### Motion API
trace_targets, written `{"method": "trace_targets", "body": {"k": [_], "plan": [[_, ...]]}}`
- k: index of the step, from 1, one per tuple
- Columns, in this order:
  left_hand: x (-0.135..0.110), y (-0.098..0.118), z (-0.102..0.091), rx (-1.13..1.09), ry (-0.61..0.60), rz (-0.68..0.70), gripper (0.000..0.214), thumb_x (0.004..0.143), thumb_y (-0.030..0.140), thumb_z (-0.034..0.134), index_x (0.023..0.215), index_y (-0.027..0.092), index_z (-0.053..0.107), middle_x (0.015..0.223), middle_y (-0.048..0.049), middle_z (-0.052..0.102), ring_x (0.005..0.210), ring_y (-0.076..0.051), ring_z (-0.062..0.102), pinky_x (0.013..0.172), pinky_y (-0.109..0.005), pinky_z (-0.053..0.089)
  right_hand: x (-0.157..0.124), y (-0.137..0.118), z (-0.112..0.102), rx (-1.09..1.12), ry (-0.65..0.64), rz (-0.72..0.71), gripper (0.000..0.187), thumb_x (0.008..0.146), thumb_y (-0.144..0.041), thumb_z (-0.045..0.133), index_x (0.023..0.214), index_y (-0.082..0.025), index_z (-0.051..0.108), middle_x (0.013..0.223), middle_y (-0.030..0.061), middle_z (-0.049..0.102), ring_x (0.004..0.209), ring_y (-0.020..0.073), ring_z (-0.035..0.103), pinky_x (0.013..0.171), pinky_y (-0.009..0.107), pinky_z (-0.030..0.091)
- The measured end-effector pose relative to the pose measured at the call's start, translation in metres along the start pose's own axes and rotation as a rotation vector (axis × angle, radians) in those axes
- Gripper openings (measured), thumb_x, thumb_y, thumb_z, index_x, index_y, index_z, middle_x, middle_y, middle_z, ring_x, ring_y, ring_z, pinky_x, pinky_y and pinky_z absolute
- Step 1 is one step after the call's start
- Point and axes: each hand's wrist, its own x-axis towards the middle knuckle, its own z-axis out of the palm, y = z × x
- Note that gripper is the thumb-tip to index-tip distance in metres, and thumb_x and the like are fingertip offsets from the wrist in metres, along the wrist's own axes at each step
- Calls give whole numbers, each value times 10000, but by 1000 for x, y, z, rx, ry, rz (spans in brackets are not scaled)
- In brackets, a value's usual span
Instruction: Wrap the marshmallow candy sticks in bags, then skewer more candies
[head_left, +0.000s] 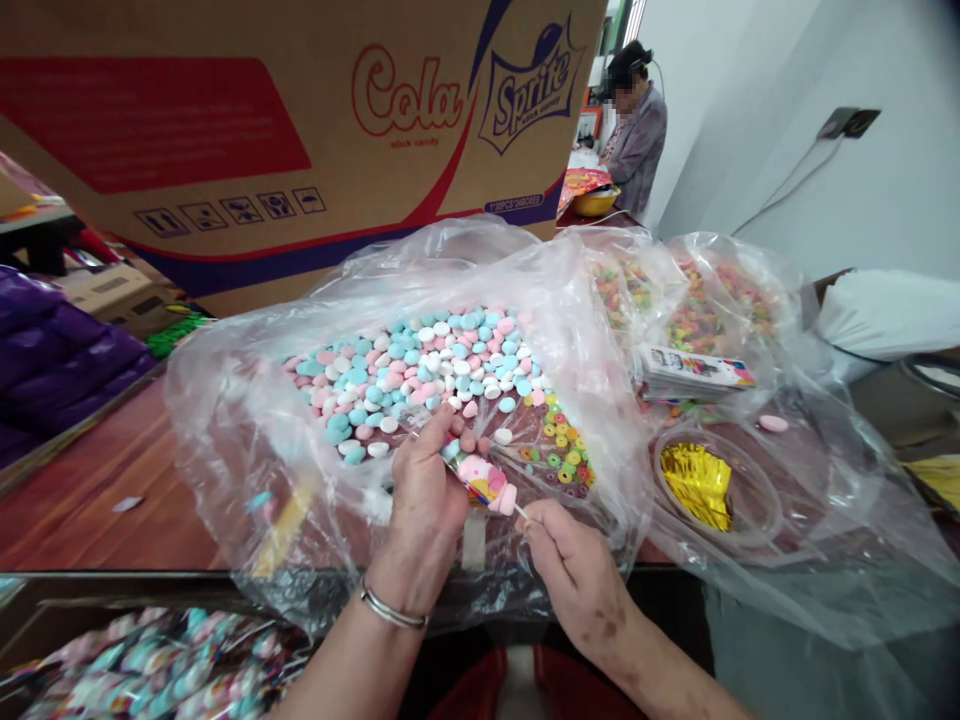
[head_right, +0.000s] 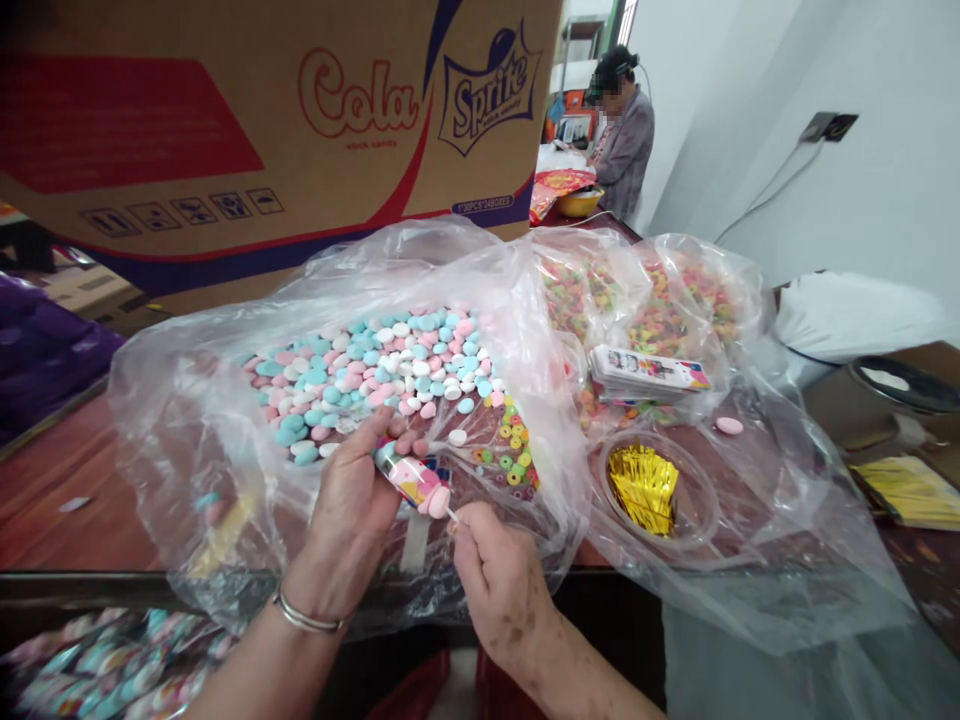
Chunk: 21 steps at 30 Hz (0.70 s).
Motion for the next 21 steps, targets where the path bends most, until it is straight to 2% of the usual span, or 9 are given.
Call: {"method": "trace_targets", "body": {"k": [6, 9, 13, 15, 17, 21], "plan": [[-8, -14, 3, -92, 22, -12, 201, 839, 160, 632, 656, 123, 558, 565, 49, 467, 428, -48, 435, 429, -172, 430, 4, 4, 9, -462, 283, -276, 257, 944, -168, 346, 882, -135, 593, 572, 11, 583, 500, 133, 567, 529, 233, 376], [-10, -21, 4, -172, -4, 6, 166, 836, 185, 664, 714, 126, 568, 610, 52, 474, 435, -30, 403, 439, -162, 416, 7, 6, 15, -587, 336, -302, 276, 941, -163, 351, 829, -143, 603, 537, 15, 583, 479, 140, 572, 514, 237, 364], [-10, -33, 4, -194, -28, 6, 223, 749, 203, 768, 722, 137, 557, 629, 57, 483, 447, -25, 409, 434, -149, 383, 12, 8, 21, -583, 342, -252, 283, 932, -162, 344, 808, -147, 597, 534, 24, 598, 471, 141, 570, 494, 240, 337], [-12, -39, 4, -191, -47, -8, 253, 713, 200, 800, 717, 141, 554, 617, 64, 475, 443, -22, 405, 427, -144, 364, 15, 7, 22, -500, 317, -219, 277, 931, -175, 341, 815, -146, 590, 556, 29, 604, 484, 139, 561, 502, 241, 334], [-14, -42, 2, -176, -92, -31, 245, 717, 219, 799, 734, 141, 568, 607, 62, 479, 439, -26, 408, 428, -149, 363, 17, 4, 19, -316, 246, -152, 262, 933, -216, 348, 821, -153, 576, 590, 22, 590, 510, 129, 536, 517, 238, 339], [-12, -33, -4, -147, -171, -106, 234, 763, 314, 756, 841, 144, 617, 652, 27, 558, 505, -77, 515, 507, -202, 460, 19, -4, 6, 399, -11, 194, 220, 909, -298, 403, 777, -179, 533, 506, -68, 402, 440, 80, 348, 441, 200, 267]]}}
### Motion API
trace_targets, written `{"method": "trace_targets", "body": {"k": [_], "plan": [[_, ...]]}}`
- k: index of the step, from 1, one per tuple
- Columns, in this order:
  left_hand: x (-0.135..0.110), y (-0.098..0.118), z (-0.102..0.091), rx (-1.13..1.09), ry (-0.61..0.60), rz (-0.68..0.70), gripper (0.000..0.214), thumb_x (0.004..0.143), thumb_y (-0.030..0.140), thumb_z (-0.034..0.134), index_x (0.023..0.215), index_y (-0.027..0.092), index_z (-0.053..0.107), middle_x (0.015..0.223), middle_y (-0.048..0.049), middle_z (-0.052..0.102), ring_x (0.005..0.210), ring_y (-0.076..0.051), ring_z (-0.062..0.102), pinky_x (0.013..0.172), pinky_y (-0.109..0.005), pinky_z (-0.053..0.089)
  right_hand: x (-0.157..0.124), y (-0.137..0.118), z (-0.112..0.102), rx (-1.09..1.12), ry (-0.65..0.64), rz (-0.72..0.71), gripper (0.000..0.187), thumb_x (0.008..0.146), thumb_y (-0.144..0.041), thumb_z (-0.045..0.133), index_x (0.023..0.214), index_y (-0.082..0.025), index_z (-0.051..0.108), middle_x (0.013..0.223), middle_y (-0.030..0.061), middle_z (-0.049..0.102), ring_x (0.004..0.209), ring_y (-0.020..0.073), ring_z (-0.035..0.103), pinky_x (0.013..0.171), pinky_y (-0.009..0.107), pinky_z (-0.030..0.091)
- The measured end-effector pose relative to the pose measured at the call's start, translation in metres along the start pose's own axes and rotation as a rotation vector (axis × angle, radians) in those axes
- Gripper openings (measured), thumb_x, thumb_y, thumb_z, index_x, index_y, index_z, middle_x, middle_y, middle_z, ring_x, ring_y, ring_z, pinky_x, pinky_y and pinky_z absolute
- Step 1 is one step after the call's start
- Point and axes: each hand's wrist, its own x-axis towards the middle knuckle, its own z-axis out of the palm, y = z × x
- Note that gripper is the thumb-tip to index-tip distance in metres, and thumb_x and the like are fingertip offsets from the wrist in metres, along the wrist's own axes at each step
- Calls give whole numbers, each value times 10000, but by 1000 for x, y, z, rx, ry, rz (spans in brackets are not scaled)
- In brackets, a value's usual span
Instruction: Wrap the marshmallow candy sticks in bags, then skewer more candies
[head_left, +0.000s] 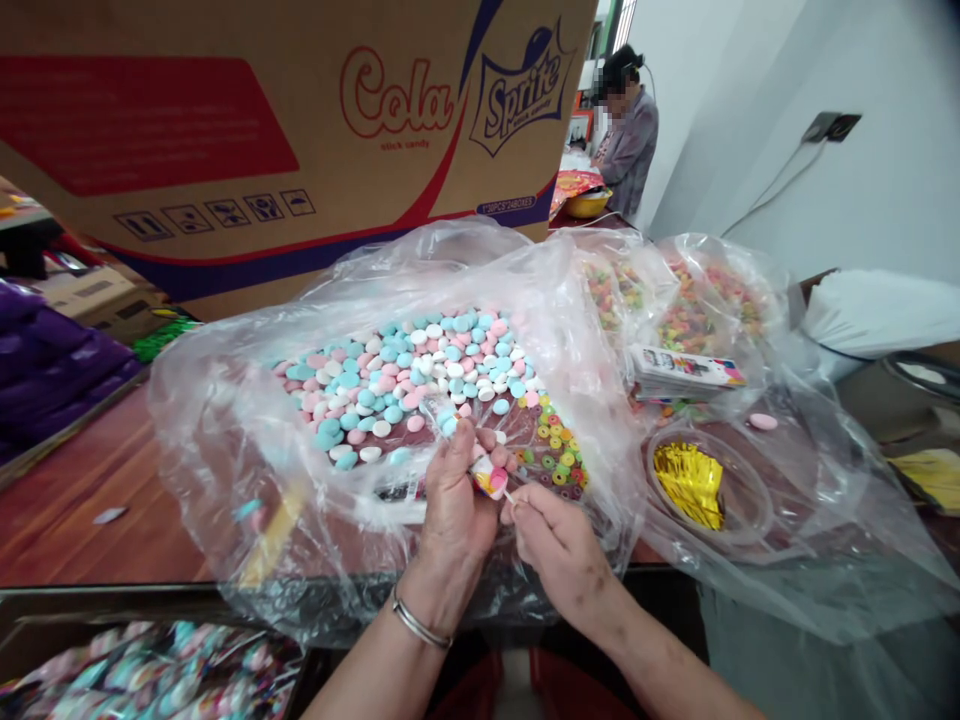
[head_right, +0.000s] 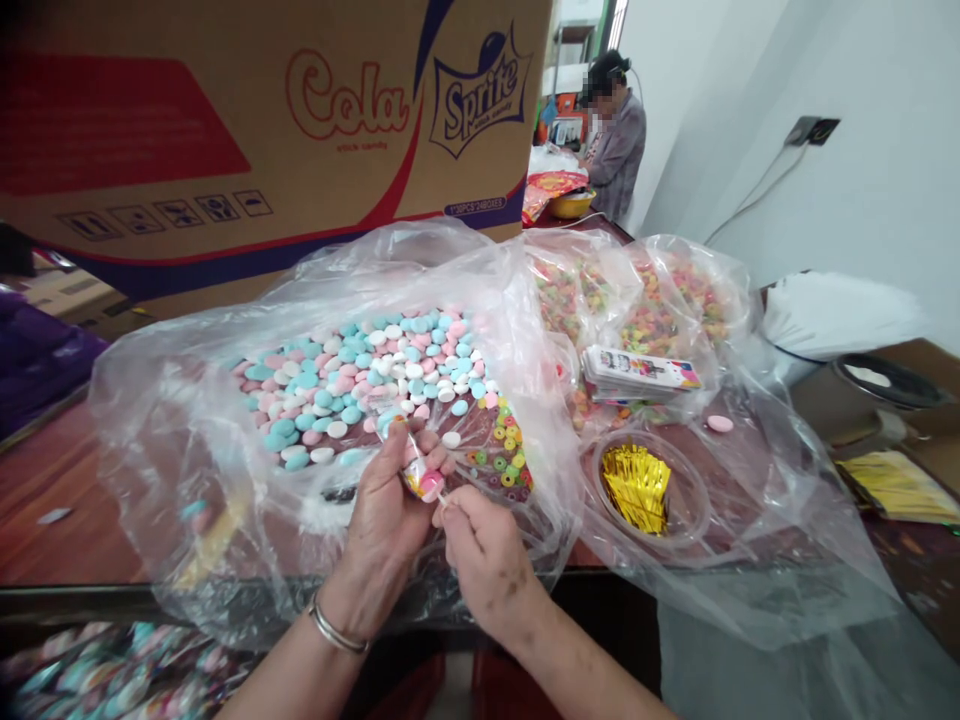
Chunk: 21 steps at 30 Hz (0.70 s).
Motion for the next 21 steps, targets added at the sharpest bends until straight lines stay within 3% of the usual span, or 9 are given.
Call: {"method": "trace_targets", "body": {"k": [2, 4, 7, 11, 14, 17, 19, 21], "plan": [[4, 10, -4, -25, -18, -27, 266, 756, 352, 752, 869, 146, 628, 702, 2, 603, 588, -119, 585, 594, -256, 517, 0, -6, -5, 328, -66, 170, 187, 864, -293, 455, 736, -177, 526, 455, -100, 320, 399, 60, 235, 398, 189, 184], [9, 19, -7, -62, -36, -35, 282, 737, 349, 759, 878, 137, 637, 747, -18, 633, 660, -151, 625, 671, -300, 543, 0, -10, -8, 518, -85, 237, 167, 817, -284, 502, 699, -169, 531, 421, -110, 307, 381, 47, 177, 384, 190, 131], [14, 24, -10, -121, -107, -83, 299, 710, 300, 780, 905, 119, 645, 781, -20, 641, 703, -149, 633, 717, -302, 549, 0, -12, -6, 631, -129, 257, 168, 795, -283, 535, 678, -163, 535, 392, -108, 321, 363, 40, 163, 379, 194, 111], [11, 20, -8, -186, -231, -146, 222, 740, 261, 774, 856, 131, 637, 613, 58, 512, 578, -79, 547, 637, -222, 524, -1, -10, -1, 607, -123, 251, 178, 825, -298, 521, 697, -175, 516, 403, -112, 301, 372, 47, 163, 384, 195, 122], [6, 17, -3, -157, -195, -102, 136, 798, 227, 724, 778, 137, 624, 551, 77, 433, 500, -54, 458, 568, -199, 498, -3, -7, -3, 279, -20, 141, 221, 885, -346, 454, 744, -186, 513, 455, -97, 316, 404, 68, 238, 405, 197, 197], [3, 16, 1, -72, -55, -6, 158, 835, 215, 681, 722, 126, 615, 576, 57, 470, 522, -63, 469, 599, -234, 522, -4, 0, -7, -322, 107, -123, 247, 921, -323, 396, 780, -180, 540, 540, -36, 444, 487, 102, 393, 485, 223, 291], [1, 14, 3, -37, 28, 39, 149, 836, 211, 675, 730, 125, 618, 598, 47, 497, 546, -73, 493, 626, -257, 533, -4, 5, -7, -668, 196, -297, 253, 917, -261, 375, 766, -172, 557, 557, 2, 509, 511, 120, 446, 516, 245, 300], [-2, 10, 4, -17, 72, 63, 148, 821, 212, 693, 725, 129, 615, 592, 51, 497, 546, -75, 500, 625, -255, 527, -3, 9, -4, -846, 231, -385, 267, 911, -212, 362, 741, -168, 562, 528, 17, 524, 493, 127, 458, 515, 259, 290]]}}
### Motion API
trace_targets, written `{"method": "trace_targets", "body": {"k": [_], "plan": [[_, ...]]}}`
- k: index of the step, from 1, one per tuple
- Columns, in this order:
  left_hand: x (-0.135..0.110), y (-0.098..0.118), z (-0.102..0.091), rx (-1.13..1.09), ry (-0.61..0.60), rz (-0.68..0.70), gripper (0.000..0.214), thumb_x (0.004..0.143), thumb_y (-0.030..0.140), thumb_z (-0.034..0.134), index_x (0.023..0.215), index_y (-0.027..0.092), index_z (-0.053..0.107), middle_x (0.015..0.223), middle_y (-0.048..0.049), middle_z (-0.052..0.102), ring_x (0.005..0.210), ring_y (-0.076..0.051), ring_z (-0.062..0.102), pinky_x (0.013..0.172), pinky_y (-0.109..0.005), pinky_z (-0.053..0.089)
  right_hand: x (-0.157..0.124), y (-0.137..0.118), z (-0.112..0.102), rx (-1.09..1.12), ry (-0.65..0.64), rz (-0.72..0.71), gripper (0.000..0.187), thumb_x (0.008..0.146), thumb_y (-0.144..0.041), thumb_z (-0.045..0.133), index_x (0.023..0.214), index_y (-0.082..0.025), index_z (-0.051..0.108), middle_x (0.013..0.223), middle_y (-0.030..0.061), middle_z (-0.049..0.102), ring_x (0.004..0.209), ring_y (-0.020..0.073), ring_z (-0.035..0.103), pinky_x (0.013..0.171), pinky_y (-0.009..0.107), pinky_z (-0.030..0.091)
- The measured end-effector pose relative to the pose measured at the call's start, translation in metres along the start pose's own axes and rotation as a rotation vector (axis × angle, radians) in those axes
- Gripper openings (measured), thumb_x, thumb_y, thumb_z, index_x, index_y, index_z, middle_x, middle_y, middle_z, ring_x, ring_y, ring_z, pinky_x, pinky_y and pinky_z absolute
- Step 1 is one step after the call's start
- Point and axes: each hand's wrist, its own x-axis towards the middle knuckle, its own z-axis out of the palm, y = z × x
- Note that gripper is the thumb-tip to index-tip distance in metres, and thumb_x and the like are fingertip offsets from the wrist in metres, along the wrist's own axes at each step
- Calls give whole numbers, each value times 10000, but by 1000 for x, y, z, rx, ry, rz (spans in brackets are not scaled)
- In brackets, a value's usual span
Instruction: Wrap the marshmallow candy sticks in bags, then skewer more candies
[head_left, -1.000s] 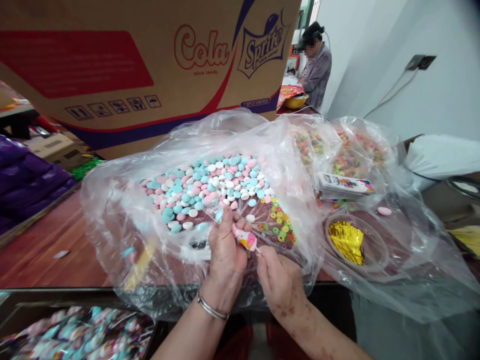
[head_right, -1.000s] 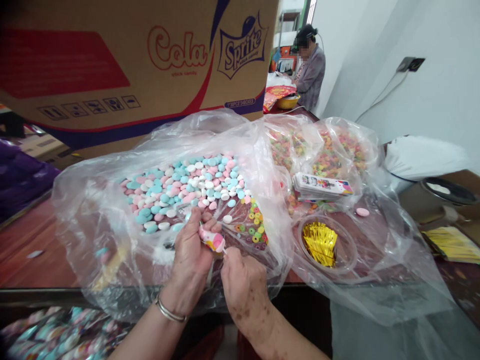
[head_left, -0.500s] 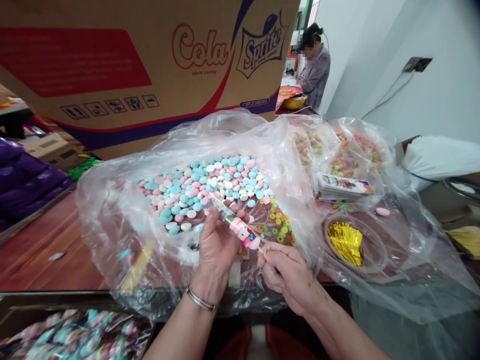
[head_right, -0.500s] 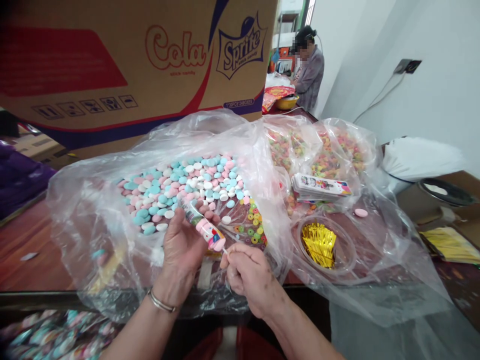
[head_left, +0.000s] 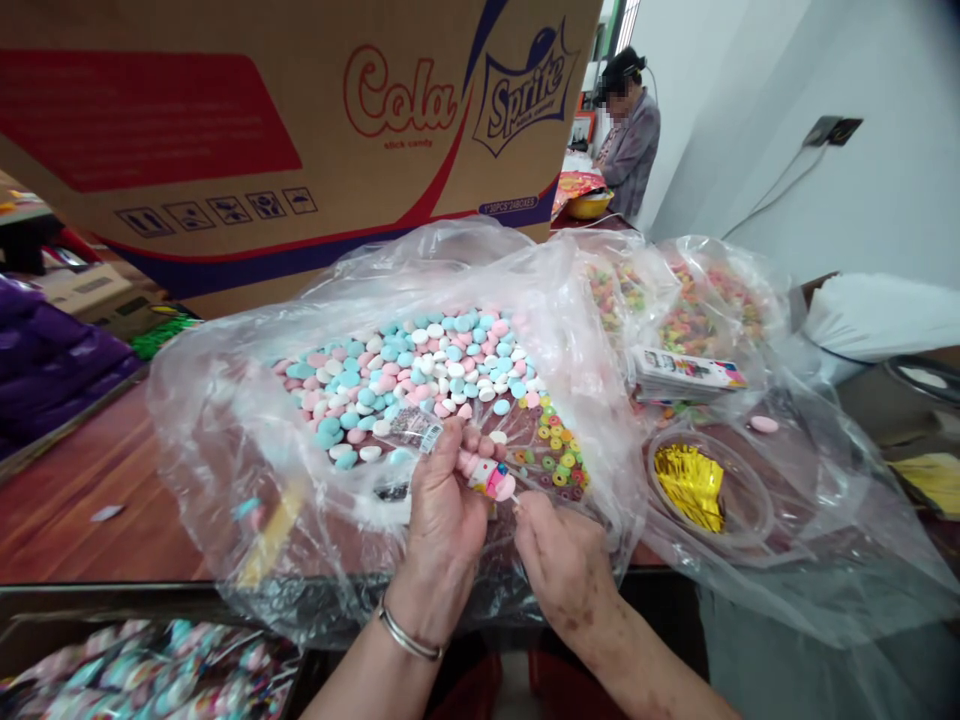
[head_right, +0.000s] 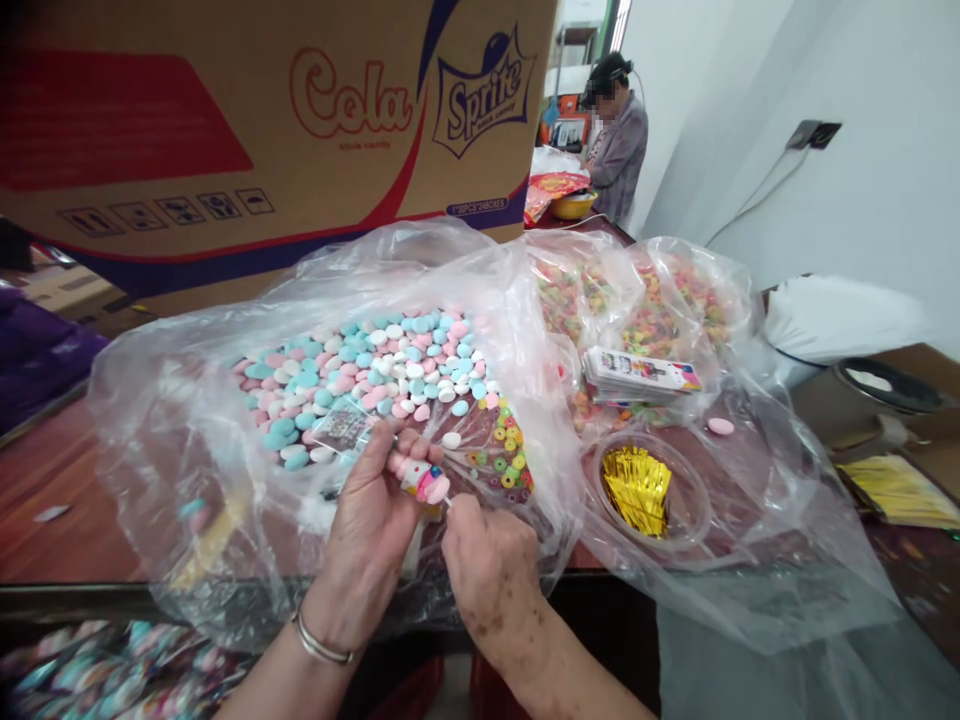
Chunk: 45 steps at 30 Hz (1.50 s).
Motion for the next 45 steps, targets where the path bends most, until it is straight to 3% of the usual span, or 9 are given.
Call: {"method": "trace_targets", "body": {"k": [4, 10, 15, 19, 23, 30, 36, 39, 45], "plan": [[-9, -11, 0, 10, -48, -51, 191, 787, 205, 731, 675, 143, 590, 544, 70, 454, 498, -60, 470, 579, -215, 484, 1, -4, 5, 212, -71, 41, 261, 941, -225, 340, 765, -179, 526, 584, 5, 525, 517, 121, 468, 527, 251, 314], [-13, -14, -5, 69, -171, -146, 241, 770, 352, 748, 853, 148, 649, 674, 10, 585, 670, -143, 621, 649, -263, 512, 6, -6, -3, 904, -250, 397, 272, 952, -359, 384, 767, -192, 491, 521, -76, 360, 468, 84, 332, 452, 206, 263], [1, 4, -10, 15, -64, -126, 316, 727, 375, 755, 897, 124, 667, 810, -74, 694, 828, -239, 679, 798, -385, 546, 6, -6, -9, 1220, -338, 538, 208, 873, -297, 478, 721, -168, 536, 453, -98, 335, 410, 53, 237, 399, 189, 168], [7, 13, -7, -46, -59, -53, 177, 782, 278, 711, 846, 124, 652, 672, 7, 615, 644, -122, 618, 736, -308, 556, 4, -9, -8, 1358, -345, 630, 180, 827, -274, 493, 685, -170, 527, 413, -108, 313, 379, 46, 182, 376, 193, 113], [-3, 2, -3, -1, -143, -54, 100, 814, 205, 698, 785, 140, 626, 544, 93, 422, 454, -39, 421, 592, -220, 517, 3, -13, -3, 1246, -320, 612, 195, 839, -303, 499, 698, -170, 527, 436, -102, 331, 399, 49, 215, 388, 185, 152], [-11, -11, -7, 61, -145, -60, 110, 810, 228, 699, 791, 136, 643, 594, 62, 483, 515, -60, 494, 616, -241, 523, 3, -7, -3, 955, -315, 441, 284, 938, -376, 411, 750, -186, 506, 510, -81, 352, 458, 77, 330, 447, 198, 277], [-3, -4, -10, 143, -26, -98, 151, 790, 250, 705, 726, 134, 633, 566, 39, 528, 532, -101, 563, 589, -252, 527, 1, -7, -12, 294, -10, 47, 157, 939, -243, 424, 917, -173, 563, 735, 22, 583, 665, 149, 543, 650, 273, 428], [-5, -5, -11, 209, -16, -150, 240, 783, 291, 707, 640, 140, 587, 538, 19, 544, 515, -121, 575, 491, -224, 484, 5, -9, -18, 174, 134, -127, 146, 929, -180, 457, 1020, -166, 571, 937, 80, 622, 877, 196, 570, 814, 336, 464], [-11, -10, -8, 329, 61, -79, 249, 690, 232, 779, 653, 139, 551, 570, 36, 558, 470, -65, 506, 455, -169, 424, 16, -6, -23, 83, 67, -269, 233, 957, -135, 413, 1039, -130, 631, 890, 99, 634, 852, 190, 593, 804, 329, 511]]}}
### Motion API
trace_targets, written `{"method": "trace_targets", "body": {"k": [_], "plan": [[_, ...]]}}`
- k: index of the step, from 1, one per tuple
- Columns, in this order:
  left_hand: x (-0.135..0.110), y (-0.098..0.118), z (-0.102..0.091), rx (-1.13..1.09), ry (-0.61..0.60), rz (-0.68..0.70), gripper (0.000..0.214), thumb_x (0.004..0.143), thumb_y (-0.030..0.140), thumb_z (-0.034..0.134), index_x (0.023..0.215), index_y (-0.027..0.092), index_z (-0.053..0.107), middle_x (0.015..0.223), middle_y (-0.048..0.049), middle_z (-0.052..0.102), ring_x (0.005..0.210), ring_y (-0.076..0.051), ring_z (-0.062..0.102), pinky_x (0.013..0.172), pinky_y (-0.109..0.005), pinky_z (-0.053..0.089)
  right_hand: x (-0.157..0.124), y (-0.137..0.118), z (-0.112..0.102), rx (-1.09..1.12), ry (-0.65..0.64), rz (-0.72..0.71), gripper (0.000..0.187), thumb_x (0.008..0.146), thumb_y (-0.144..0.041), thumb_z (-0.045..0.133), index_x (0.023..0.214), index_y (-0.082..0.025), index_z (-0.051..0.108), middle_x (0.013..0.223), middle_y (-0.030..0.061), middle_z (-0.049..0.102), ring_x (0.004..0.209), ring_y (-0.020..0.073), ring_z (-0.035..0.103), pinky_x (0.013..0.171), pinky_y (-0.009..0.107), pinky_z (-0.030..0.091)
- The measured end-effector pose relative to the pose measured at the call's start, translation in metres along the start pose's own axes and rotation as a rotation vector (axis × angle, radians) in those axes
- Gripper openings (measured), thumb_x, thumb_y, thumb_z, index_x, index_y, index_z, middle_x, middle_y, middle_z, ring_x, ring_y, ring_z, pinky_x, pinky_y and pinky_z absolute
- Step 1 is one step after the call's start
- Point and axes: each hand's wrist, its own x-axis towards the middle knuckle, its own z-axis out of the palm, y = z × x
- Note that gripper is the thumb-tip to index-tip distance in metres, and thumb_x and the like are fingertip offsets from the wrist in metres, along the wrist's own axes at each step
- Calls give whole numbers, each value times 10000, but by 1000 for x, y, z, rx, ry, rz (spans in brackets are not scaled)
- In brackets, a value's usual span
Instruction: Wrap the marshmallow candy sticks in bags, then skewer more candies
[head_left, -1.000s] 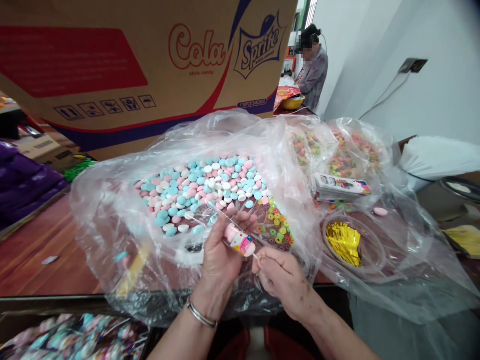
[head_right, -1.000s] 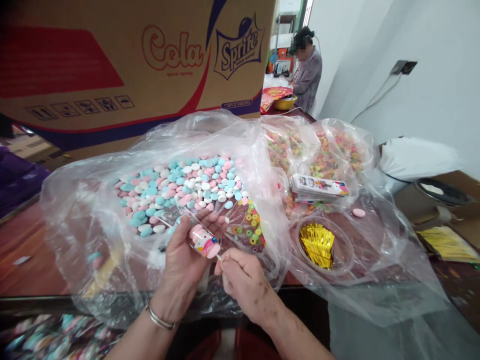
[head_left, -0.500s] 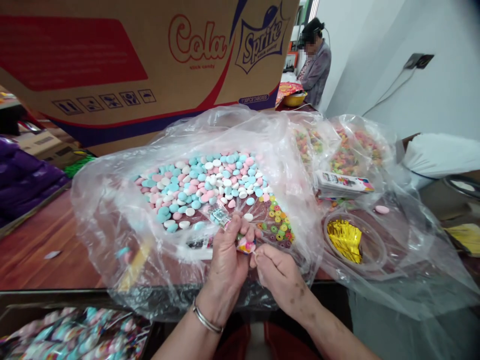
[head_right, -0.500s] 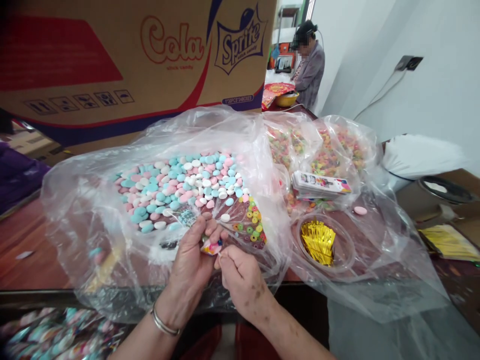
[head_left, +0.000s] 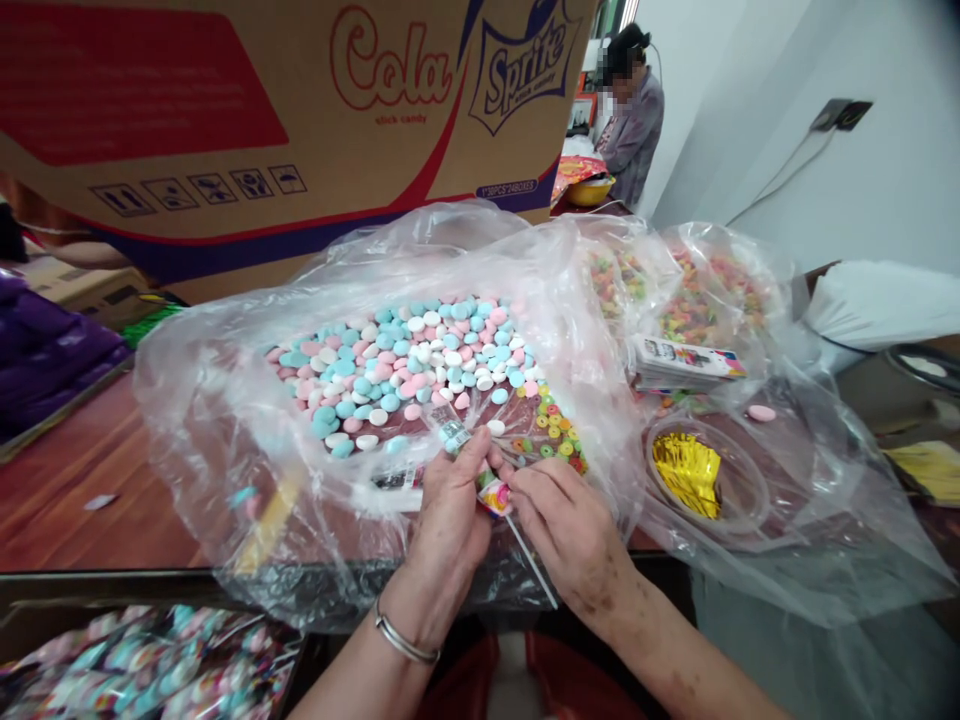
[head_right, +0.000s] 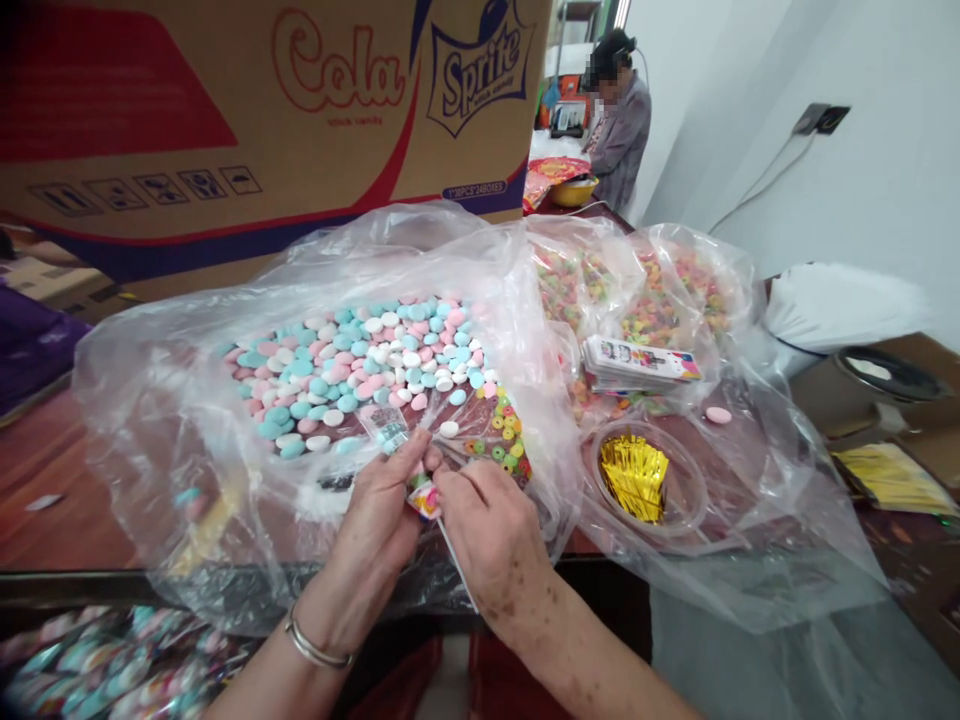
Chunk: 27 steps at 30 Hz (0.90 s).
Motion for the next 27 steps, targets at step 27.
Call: {"method": "trace_targets", "body": {"k": [27], "plan": [[13, 16, 1, -106, 134, 32, 115, 799, 160, 665, 738, 115, 578, 565, 33, 542, 463, -95, 528, 503, -279, 550, -36, -6, 9, -144, -165, 132, 268, 960, -181, 375, 754, -169, 545, 605, 3, 579, 512, 138, 573, 506, 261, 363]]}}
